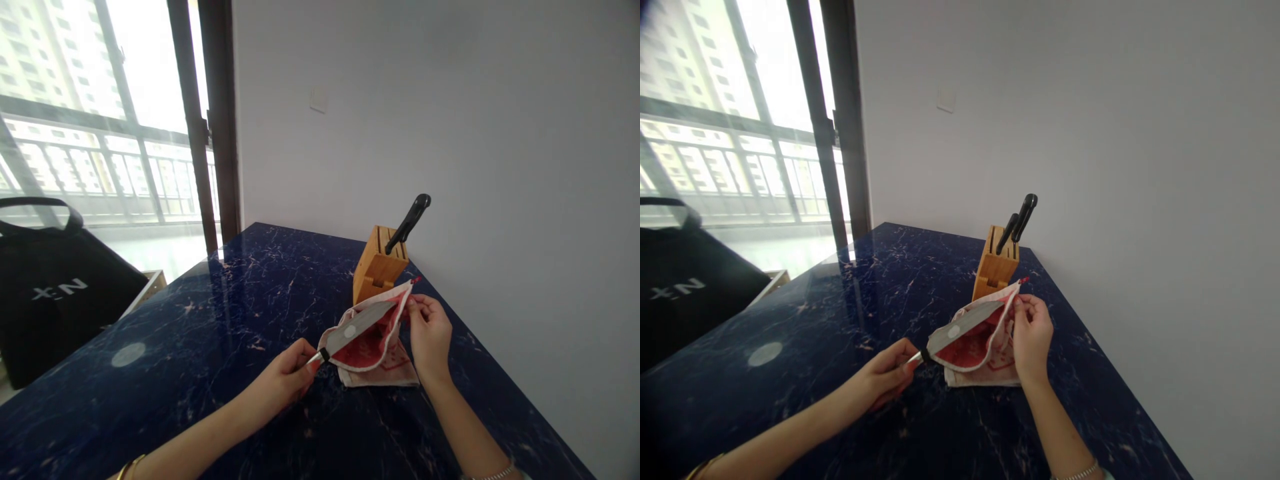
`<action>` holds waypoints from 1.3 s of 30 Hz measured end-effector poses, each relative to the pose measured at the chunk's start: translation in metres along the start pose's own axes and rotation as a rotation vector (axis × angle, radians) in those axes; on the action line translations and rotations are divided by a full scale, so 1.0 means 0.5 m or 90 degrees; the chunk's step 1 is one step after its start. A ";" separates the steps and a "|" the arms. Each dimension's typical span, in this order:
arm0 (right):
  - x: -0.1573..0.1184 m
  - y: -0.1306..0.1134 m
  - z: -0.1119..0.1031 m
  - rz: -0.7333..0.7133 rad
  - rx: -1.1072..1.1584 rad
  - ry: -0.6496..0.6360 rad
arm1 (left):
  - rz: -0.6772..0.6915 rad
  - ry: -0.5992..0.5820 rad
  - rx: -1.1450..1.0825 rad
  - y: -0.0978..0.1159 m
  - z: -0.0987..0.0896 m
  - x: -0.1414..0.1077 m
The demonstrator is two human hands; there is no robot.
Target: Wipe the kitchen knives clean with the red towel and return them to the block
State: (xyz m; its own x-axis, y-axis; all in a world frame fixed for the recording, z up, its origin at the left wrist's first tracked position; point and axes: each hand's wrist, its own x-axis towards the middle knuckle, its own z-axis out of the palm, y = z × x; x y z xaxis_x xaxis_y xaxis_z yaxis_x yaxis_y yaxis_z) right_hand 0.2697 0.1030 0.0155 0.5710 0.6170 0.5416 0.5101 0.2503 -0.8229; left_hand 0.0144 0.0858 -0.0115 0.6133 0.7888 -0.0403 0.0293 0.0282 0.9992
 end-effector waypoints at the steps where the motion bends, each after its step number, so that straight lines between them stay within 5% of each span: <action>1: 0.001 0.004 0.001 0.005 0.007 0.005 | -0.002 0.002 -0.028 -0.003 0.000 0.002; 9: -0.031 -0.012 0.017 -0.020 0.000 -0.048 | 0.037 0.106 0.023 -0.028 -0.004 0.014; 15: -0.101 -0.048 0.052 -0.185 -0.081 -0.280 | 0.074 0.101 0.217 -0.026 0.002 0.003; 21: -0.145 -0.052 0.081 -0.276 -0.136 -0.443 | 0.077 0.079 0.263 -0.021 0.008 -0.001; 28: -0.137 -0.051 0.080 -0.230 -0.150 -0.376 | 0.071 0.068 0.285 -0.017 0.010 0.000; 34: -0.141 -0.057 0.080 -0.229 -0.125 -0.480 | 0.074 0.071 0.292 -0.018 0.010 0.002; 39: -0.137 -0.053 0.078 -0.195 -0.127 -0.408 | 0.082 0.061 0.296 -0.015 0.011 0.000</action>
State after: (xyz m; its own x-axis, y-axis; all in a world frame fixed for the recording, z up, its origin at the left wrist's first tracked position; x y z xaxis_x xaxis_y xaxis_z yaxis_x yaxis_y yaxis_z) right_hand 0.1920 0.0832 -0.0065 -0.0725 0.8709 0.4860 0.7287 0.3790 -0.5704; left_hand 0.0183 0.0823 -0.0191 0.5607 0.8213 0.1053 0.3204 -0.3324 0.8870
